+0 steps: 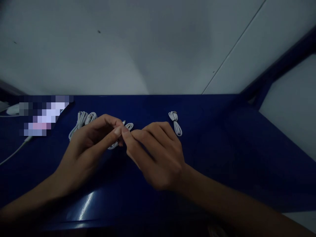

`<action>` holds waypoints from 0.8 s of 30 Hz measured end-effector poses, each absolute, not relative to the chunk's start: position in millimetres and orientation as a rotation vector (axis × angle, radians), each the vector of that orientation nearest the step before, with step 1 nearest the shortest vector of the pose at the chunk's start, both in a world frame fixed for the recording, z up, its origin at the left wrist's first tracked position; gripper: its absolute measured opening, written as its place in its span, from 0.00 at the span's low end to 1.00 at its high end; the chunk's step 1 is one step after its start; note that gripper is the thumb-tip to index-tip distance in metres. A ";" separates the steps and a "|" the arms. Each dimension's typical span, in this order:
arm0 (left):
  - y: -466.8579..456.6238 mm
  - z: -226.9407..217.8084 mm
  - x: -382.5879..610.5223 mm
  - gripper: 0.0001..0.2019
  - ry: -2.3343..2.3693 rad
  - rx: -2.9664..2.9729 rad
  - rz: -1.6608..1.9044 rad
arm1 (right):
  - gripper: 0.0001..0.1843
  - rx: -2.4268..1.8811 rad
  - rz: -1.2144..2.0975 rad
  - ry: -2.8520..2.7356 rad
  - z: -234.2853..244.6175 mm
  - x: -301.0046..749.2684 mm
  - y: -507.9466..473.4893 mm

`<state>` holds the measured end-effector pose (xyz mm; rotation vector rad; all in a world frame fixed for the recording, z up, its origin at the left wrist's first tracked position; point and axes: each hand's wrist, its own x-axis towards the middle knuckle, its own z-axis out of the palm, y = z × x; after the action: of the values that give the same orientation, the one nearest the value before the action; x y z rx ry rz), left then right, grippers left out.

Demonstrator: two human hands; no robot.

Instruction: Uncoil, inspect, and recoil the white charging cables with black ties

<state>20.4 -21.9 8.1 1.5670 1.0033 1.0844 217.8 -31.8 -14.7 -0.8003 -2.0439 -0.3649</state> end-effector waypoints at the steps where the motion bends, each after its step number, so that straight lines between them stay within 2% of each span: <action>1: -21.6 10.2 20.9 0.07 0.997 1.553 1.087 | 0.14 -0.799 -0.346 -2.023 -15.3 218.6 -31.5; 6: -20.5 11.3 20.9 0.07 0.960 1.496 1.097 | 0.16 -0.692 -0.344 -1.993 -20.3 224.1 -22.7; 13: -20.6 5.4 18.8 0.06 0.963 1.538 1.111 | 0.11 -0.542 -0.481 -2.013 -16.6 231.5 -11.0; 21: -26.4 4.4 12.4 0.04 0.969 1.776 1.104 | 0.11 -0.626 -0.105 -2.047 -7.5 241.3 -0.1; 24: -26.3 3.5 10.3 0.04 0.956 1.845 1.046 | 0.11 -0.600 -0.074 -2.017 -7.4 246.7 2.2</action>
<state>10.3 -26.3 3.5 1.8452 0.9565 1.0464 246.7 2.2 -7.4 -0.6005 -2.0169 -0.0736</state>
